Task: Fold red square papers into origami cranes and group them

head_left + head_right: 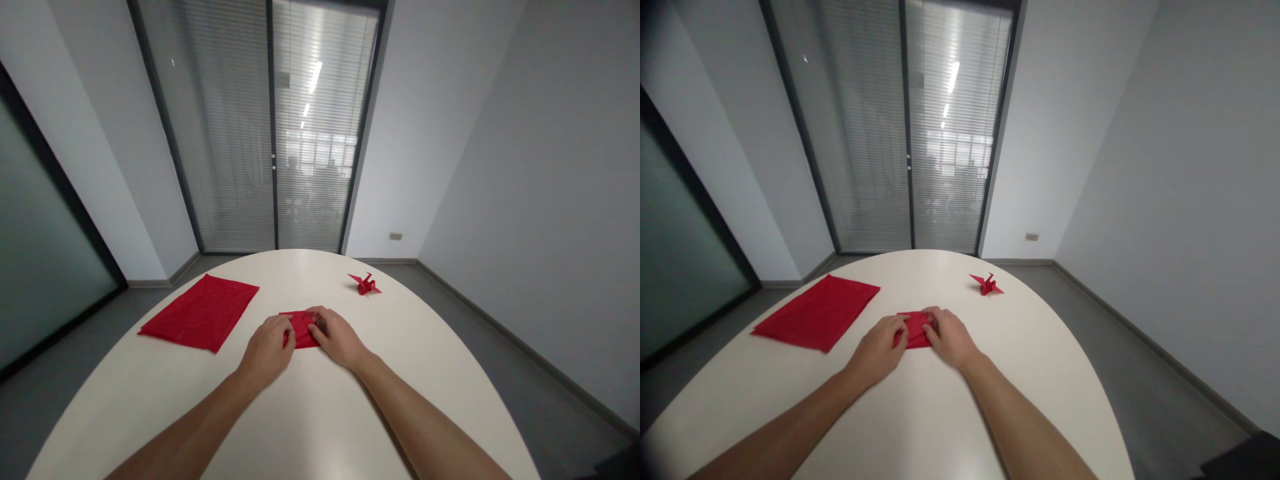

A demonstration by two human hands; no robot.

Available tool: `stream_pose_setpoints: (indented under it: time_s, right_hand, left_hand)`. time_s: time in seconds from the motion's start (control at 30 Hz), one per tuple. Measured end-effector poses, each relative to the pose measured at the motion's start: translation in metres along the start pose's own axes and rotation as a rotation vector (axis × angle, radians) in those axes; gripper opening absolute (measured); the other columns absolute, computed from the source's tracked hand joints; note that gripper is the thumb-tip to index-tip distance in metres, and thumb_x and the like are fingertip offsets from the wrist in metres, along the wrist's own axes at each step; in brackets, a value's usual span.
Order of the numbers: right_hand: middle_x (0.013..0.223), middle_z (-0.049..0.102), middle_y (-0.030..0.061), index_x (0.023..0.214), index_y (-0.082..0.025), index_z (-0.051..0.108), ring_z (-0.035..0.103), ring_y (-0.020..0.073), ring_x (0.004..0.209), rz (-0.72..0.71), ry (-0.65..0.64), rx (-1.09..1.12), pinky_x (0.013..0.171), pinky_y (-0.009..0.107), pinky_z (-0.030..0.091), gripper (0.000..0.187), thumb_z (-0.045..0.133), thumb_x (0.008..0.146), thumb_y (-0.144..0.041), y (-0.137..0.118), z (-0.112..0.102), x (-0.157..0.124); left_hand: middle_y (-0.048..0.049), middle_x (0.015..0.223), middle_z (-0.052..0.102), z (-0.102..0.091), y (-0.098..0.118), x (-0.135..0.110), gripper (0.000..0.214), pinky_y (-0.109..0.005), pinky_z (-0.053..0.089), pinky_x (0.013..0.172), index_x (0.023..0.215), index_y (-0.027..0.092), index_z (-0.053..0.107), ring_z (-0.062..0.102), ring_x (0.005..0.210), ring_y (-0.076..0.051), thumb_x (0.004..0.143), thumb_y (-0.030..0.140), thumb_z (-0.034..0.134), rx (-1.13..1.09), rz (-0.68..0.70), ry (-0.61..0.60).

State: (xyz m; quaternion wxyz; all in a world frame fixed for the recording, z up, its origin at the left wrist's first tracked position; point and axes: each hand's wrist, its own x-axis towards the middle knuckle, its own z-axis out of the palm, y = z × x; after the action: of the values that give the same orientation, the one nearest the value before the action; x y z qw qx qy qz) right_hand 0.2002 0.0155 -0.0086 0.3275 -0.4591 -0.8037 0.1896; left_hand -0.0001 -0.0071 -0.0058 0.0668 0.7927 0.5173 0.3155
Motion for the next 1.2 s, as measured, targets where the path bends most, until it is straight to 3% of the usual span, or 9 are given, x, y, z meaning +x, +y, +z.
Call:
stream_pose_setpoints:
  time_s: [0.13, 0.3, 0.53, 0.7, 1.0, 1.2]
  right_hand:
    - [0.101, 0.068, 0.0062, 0.129, -0.021, 0.054, 0.062, 0.0206, 0.093, 0.006, 0.012, 0.010, 0.087, 0.034, 0.048, 0.036, 0.056, 0.094, -0.020, 0.0001, 0.0003, 0.0002]
    - [0.098, 0.067, 0.0057, 0.129, -0.021, 0.054, 0.061, 0.0204, 0.092, 0.028, 0.033, -0.042, 0.086, 0.033, 0.047, 0.037, 0.058, 0.092, -0.017, -0.0002, 0.0007, 0.0003]
    - [0.104, 0.068, 0.0074, 0.119, -0.019, 0.062, 0.058, 0.0225, 0.102, 0.043, 0.138, -0.081, 0.094, 0.036, 0.046, 0.033, 0.060, 0.087, -0.010, 0.0005, -0.0022, 0.0034]
    - [0.102, 0.070, 0.0065, 0.103, -0.021, 0.075, 0.057, 0.0220, 0.101, -0.057, 0.070, -0.135, 0.095, 0.036, 0.044, 0.020, 0.060, 0.091, -0.015, -0.0055, -0.0054, 0.0034]
    - [0.108, 0.071, 0.0081, 0.108, -0.024, 0.078, 0.058, 0.0244, 0.104, -0.019, 0.037, -0.200, 0.095, 0.038, 0.046, 0.024, 0.058, 0.095, -0.025, -0.0078, -0.0037, 0.0026]
    - [0.113, 0.071, 0.0113, 0.115, -0.021, 0.075, 0.058, 0.0273, 0.111, 0.015, 0.076, -0.210, 0.100, 0.041, 0.046, 0.030, 0.067, 0.089, -0.033, -0.0061, -0.0021, 0.0019]
  left_hand:
    - [-0.0102, 0.109, 0.071, -0.0003, 0.0002, -0.0008, 0.014, -0.043, 0.052, 0.096, 0.093, 0.019, 0.064, 0.064, 0.106, -0.026, 0.089, 0.011, 0.053, 0.010, -0.020, -0.009]
    - [-0.0099, 0.119, 0.071, 0.0024, -0.0038, -0.0025, 0.034, -0.044, 0.051, 0.101, 0.119, 0.019, 0.065, 0.063, 0.111, -0.026, 0.087, 0.010, 0.055, 0.014, 0.045, -0.003]
    - [-0.0090, 0.128, 0.069, 0.0032, -0.0023, -0.0035, 0.030, -0.048, 0.049, 0.103, 0.116, 0.025, 0.075, 0.061, 0.116, -0.028, 0.095, 0.022, 0.054, 0.136, 0.112, -0.048]
    - [-0.0090, 0.129, 0.068, -0.0005, 0.0002, -0.0039, 0.031, -0.047, 0.050, 0.101, 0.119, 0.027, 0.074, 0.059, 0.115, -0.028, 0.097, 0.026, 0.051, 0.168, 0.108, -0.070]
    - [-0.0099, 0.132, 0.066, -0.0021, -0.0073, -0.0072, 0.036, -0.049, 0.050, 0.099, 0.124, 0.026, 0.070, 0.057, 0.114, -0.029, 0.093, 0.021, 0.054, 0.121, 0.140, -0.085]
    - [-0.0069, 0.132, 0.066, -0.0028, -0.0056, -0.0057, 0.031, -0.048, 0.048, 0.102, 0.120, 0.029, 0.072, 0.059, 0.112, -0.027, 0.095, 0.026, 0.053, 0.062, 0.155, -0.078]
